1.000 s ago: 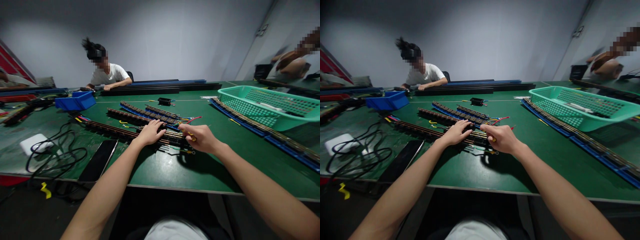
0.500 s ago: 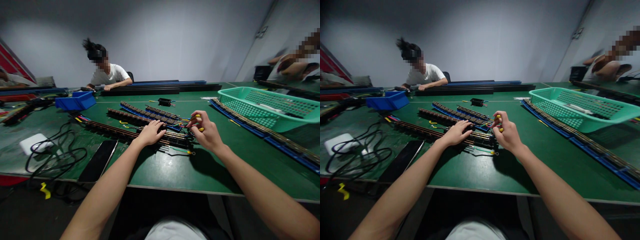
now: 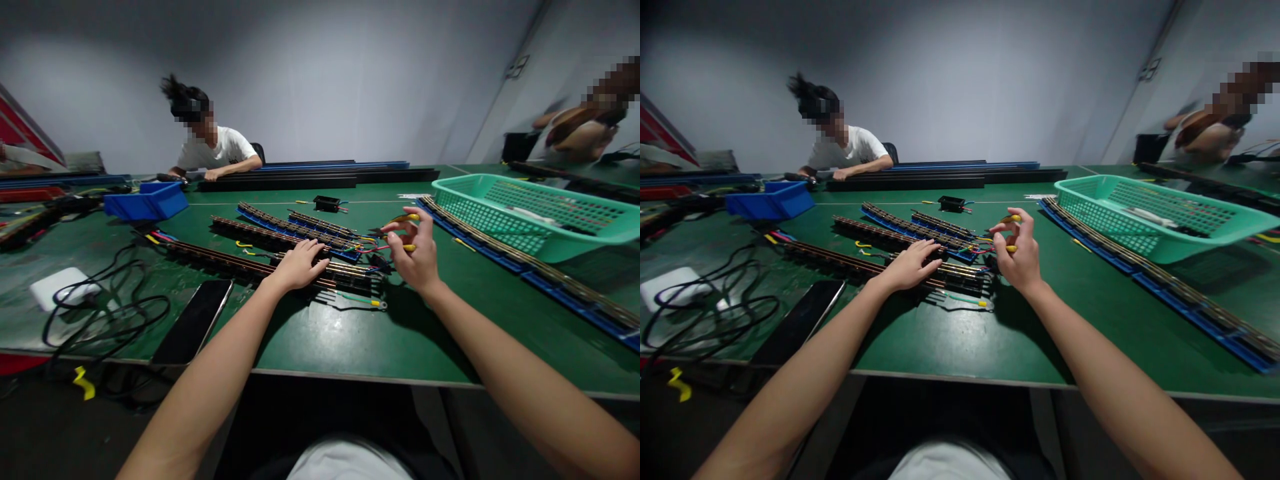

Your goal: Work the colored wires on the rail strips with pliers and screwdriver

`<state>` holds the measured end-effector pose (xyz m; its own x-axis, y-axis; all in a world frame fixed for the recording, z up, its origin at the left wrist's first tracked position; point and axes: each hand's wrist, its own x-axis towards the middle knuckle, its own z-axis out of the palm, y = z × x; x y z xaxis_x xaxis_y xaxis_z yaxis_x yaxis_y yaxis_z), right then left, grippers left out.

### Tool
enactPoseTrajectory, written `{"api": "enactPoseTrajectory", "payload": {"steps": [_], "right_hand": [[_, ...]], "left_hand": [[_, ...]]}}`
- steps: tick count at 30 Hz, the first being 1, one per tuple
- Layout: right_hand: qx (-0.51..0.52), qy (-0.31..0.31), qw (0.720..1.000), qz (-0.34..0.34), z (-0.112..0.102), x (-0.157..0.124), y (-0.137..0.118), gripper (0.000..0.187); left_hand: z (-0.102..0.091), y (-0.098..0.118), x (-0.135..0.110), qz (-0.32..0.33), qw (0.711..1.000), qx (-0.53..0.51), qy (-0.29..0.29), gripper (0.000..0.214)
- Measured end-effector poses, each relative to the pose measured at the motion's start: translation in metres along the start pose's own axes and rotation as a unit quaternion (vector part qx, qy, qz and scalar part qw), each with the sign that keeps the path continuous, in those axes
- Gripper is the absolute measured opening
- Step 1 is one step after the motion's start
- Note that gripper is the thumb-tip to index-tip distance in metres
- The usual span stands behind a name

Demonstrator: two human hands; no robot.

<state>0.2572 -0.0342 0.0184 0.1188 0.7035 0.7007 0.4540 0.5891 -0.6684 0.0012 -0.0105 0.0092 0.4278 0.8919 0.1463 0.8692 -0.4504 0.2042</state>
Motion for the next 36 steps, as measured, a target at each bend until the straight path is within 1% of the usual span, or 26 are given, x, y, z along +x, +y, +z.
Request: {"api": "enactPoseTrajectory", "payload": {"steps": [3, 10, 16, 18, 21, 24, 27, 29, 31, 33, 35, 36], "right_hand": [[-0.010, -0.024, 1.000, 0.001, 0.005, 0.002, 0.008, 0.044], [-0.034, -0.044, 0.998, -0.014, 0.014, 0.003, 0.014, 0.043], [-0.013, -0.021, 1.000, -0.001, 0.017, 0.003, 0.014, 0.044], [-0.013, -0.026, 1.000, 0.005, 0.018, 0.004, 0.016, 0.045], [-0.030, -0.060, 0.998, -0.008, 0.017, 0.005, 0.022, 0.043], [-0.072, -0.125, 0.988, -0.056, 0.013, 0.006, 0.028, 0.045], [-0.139, -0.193, 0.961, -0.138, 0.008, 0.006, 0.030, 0.050], [-0.176, -0.211, 0.945, -0.177, 0.006, 0.006, 0.028, 0.052], [-0.188, -0.210, 0.942, -0.183, 0.005, 0.005, 0.025, 0.051], [-0.182, -0.209, 0.945, -0.172, 0.005, 0.004, 0.022, 0.050], [-0.174, -0.207, 0.951, -0.147, 0.006, 0.003, 0.019, 0.050], [-0.169, -0.199, 0.957, -0.124, 0.007, 0.003, 0.018, 0.050]], "left_hand": [[0.000, 0.000, 0.000, 0.003, 1.000, -0.001, 0.002, 0.056], [0.000, 0.000, 0.000, 0.005, 1.000, 0.000, 0.004, 0.056], [0.001, 0.000, 0.001, 0.004, 1.000, -0.004, 0.003, 0.055], [0.001, 0.000, 0.001, 0.004, 1.000, -0.007, 0.003, 0.055], [0.001, 0.000, 0.001, 0.003, 1.000, -0.007, 0.002, 0.055], [0.001, 0.000, 0.001, 0.001, 1.000, -0.005, 0.002, 0.055], [0.002, 0.000, 0.001, 0.001, 1.000, -0.002, 0.003, 0.055], [0.002, -0.001, 0.002, 0.002, 1.000, 0.000, 0.004, 0.053], [0.003, -0.001, 0.002, 0.004, 1.000, -0.001, 0.005, 0.053], [0.003, -0.001, 0.002, 0.006, 1.000, -0.004, 0.006, 0.054], [0.002, -0.001, 0.001, 0.006, 1.000, -0.005, 0.007, 0.055], [0.002, -0.001, 0.001, 0.006, 1.000, -0.005, 0.007, 0.055]]}}
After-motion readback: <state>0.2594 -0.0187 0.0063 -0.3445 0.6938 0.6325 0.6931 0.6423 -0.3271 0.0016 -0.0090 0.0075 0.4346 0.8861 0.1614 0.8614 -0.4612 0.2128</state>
